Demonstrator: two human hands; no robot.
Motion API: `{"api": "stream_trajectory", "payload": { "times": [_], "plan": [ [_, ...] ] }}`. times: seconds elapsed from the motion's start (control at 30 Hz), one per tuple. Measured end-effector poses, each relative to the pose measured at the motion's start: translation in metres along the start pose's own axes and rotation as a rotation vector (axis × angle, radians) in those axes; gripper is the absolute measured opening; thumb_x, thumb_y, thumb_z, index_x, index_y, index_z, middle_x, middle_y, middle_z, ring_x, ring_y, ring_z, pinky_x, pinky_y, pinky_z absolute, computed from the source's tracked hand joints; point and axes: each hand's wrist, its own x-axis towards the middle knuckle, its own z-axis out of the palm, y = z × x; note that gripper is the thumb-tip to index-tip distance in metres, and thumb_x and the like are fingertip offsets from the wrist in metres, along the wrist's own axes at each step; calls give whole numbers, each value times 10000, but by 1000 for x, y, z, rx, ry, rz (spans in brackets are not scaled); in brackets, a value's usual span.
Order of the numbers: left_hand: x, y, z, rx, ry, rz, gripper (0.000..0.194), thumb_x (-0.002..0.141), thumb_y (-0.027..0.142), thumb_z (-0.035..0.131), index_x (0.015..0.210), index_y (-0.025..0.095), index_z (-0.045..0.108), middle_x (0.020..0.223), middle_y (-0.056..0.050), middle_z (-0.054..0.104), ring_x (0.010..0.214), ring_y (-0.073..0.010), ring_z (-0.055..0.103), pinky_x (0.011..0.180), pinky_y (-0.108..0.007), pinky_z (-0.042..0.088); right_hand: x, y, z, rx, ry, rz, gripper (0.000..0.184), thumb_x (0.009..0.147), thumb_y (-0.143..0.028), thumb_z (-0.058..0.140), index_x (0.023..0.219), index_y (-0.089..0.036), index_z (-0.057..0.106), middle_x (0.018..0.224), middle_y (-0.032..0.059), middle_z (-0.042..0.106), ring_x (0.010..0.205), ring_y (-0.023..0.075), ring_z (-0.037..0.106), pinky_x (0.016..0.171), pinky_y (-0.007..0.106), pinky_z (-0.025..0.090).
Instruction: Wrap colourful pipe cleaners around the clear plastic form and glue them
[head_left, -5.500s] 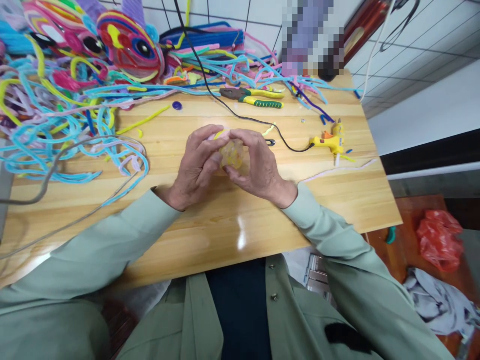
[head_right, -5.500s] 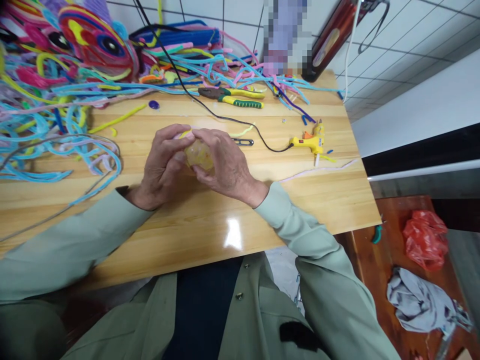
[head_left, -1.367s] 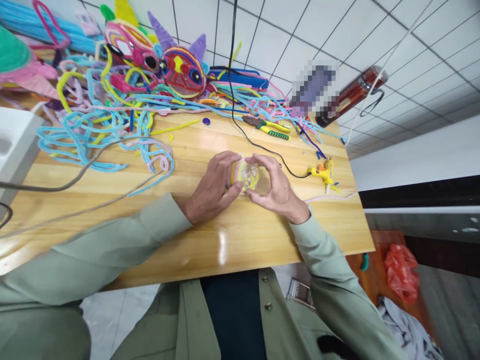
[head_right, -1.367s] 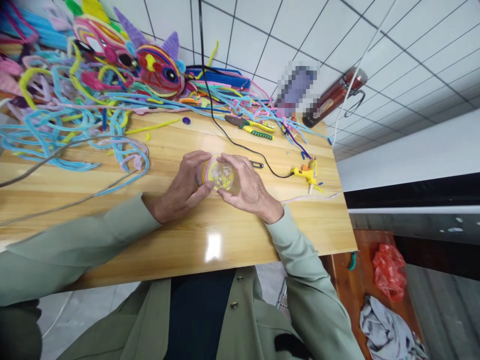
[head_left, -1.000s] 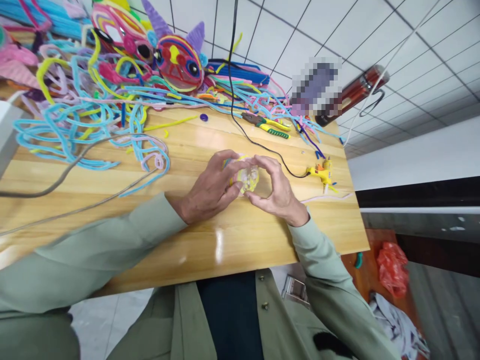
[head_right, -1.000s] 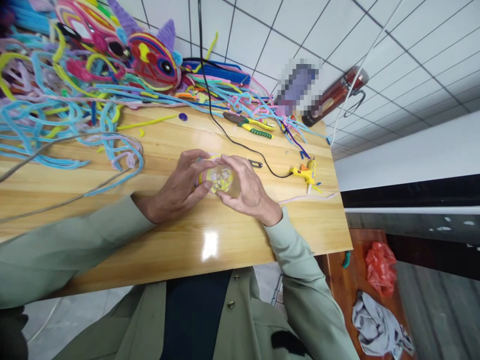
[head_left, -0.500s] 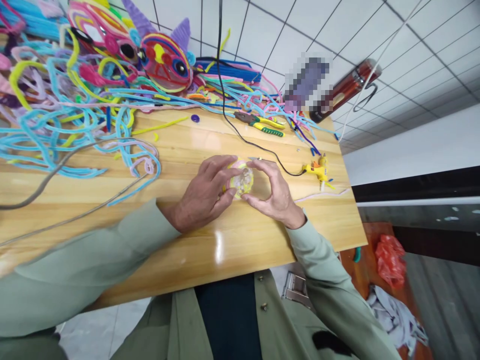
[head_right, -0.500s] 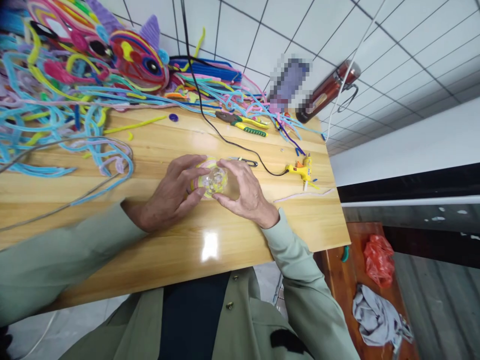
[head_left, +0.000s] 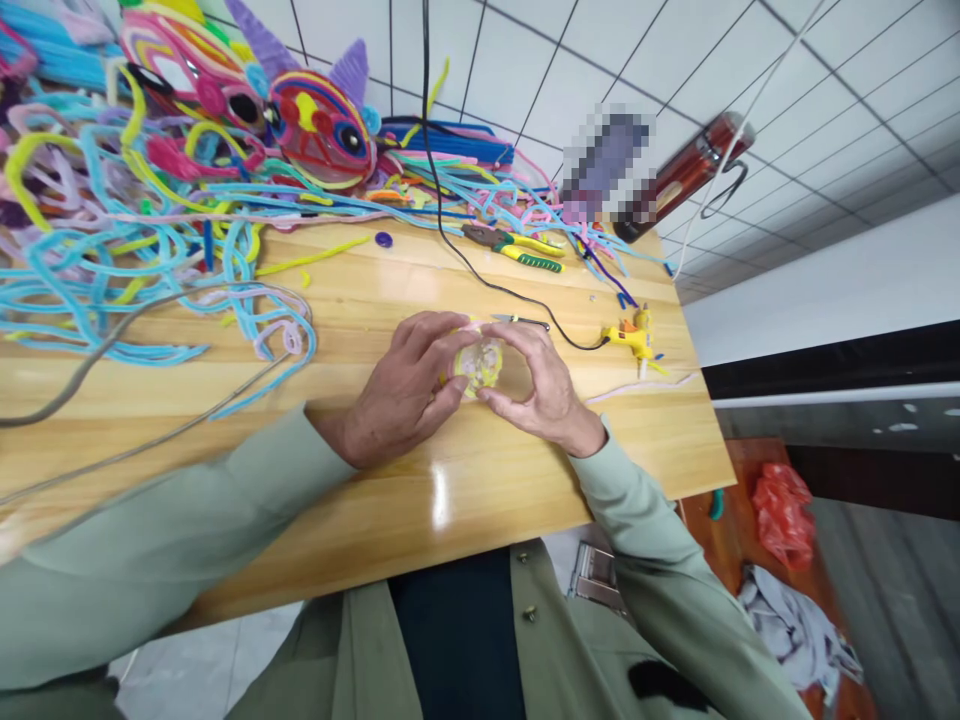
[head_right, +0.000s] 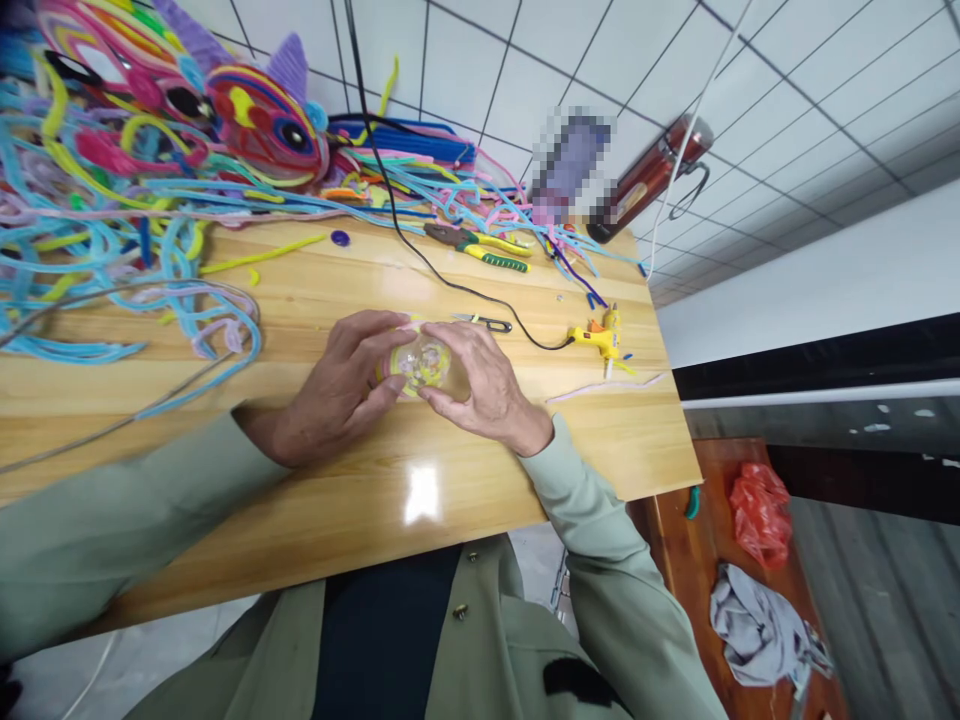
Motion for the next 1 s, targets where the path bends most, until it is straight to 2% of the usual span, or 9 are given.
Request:
{"api": "stream_trajectory", "payload": {
  "times": [0.17, 0.3, 0.67, 0.77, 0.9, 1.0],
  "plan": [
    [-4, -3, 0, -47, -33, -55, 510, 1152, 296, 541, 1637, 309, 384, 1589, -150, 510, 1529, -303, 514, 1286, -569, 511, 2, -3, 3, 19, 10, -2, 767, 1036, -505, 769, 1675, -276, 414, 1488, 155, 747, 1375, 348, 725, 1180, 621, 612],
    [-7, -6, 3, -99, -33, -82, 508, 1157, 326, 540, 1637, 296, 378, 1685, -175, 430, 1607, -338, 457, 1305, -605, 495, 2, -4, 8, 33, 31, -11, 815, 1021, -550, 791, 1683, -270, 407, 1502, 162, 738, 1391, 346, 712, 1190, 611, 606],
    [-7, -4, 7, -104, 27, -107, 508, 1111, 286, 600, 1590, 302, 430, 1582, -147, 484, 1526, -327, 510, 1274, -586, 527, 6, 2, 7, 26, 25, -39, 799, 1010, -534, 793, 1656, -254, 415, 1463, 174, 752, 1353, 365, 750, 1146, 631, 645],
    [-5, -8, 4, -93, 19, -95, 532, 1084, 319, 640, 1581, 296, 449, 1553, -150, 498, 1503, -338, 524, 1262, -594, 534, 7, 2, 8, 20, 25, -48, 773, 1032, -528, 757, 1665, -261, 401, 1460, 165, 757, 1353, 368, 754, 1145, 644, 648],
    [-4, -13, 0, -132, -27, -98, 555, 1076, 338, 659, 1573, 281, 418, 1657, -178, 451, 1590, -366, 468, 1299, -631, 493, 6, -1, 11, 21, 41, -36, 760, 1028, -497, 762, 1666, -272, 415, 1479, 153, 751, 1378, 358, 743, 1172, 624, 643],
    [-4, -15, 0, -184, -43, -77, 556, 1097, 349, 649, 1584, 277, 392, 1628, -178, 497, 1586, -358, 483, 1303, -631, 489, 6, -2, 13, 33, 34, -11, 770, 1024, -517, 766, 1671, -282, 420, 1498, 149, 738, 1407, 357, 724, 1197, 627, 628]
  ]
}}
